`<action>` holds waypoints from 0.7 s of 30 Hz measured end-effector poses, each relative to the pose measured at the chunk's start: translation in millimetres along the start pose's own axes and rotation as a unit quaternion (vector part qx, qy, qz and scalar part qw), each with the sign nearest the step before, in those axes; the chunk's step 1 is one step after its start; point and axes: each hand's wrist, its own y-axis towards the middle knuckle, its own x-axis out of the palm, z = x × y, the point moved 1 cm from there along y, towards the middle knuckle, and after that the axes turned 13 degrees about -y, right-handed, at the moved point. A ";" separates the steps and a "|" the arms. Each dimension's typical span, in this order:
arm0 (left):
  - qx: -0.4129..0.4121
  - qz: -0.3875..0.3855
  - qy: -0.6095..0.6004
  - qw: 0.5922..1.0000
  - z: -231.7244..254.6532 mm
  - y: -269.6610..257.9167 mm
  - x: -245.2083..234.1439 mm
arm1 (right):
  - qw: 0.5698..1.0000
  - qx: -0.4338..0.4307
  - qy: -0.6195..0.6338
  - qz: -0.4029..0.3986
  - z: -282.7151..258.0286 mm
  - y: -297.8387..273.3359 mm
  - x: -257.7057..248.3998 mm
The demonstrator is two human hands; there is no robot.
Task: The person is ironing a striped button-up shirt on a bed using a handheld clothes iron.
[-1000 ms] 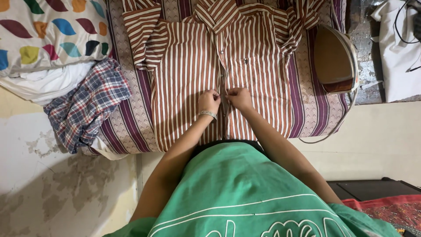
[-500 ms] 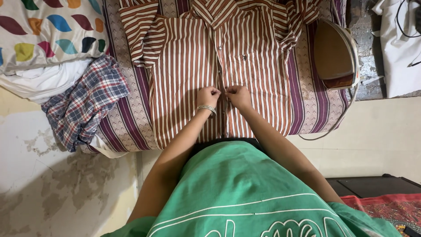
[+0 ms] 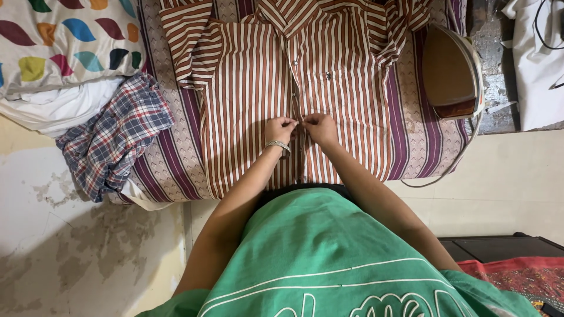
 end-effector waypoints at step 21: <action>0.153 0.025 0.099 0.983 -52.7 23.8 9.4 | 0.995 -0.091 0.017 -0.030 -8.9 -5.0 -7.3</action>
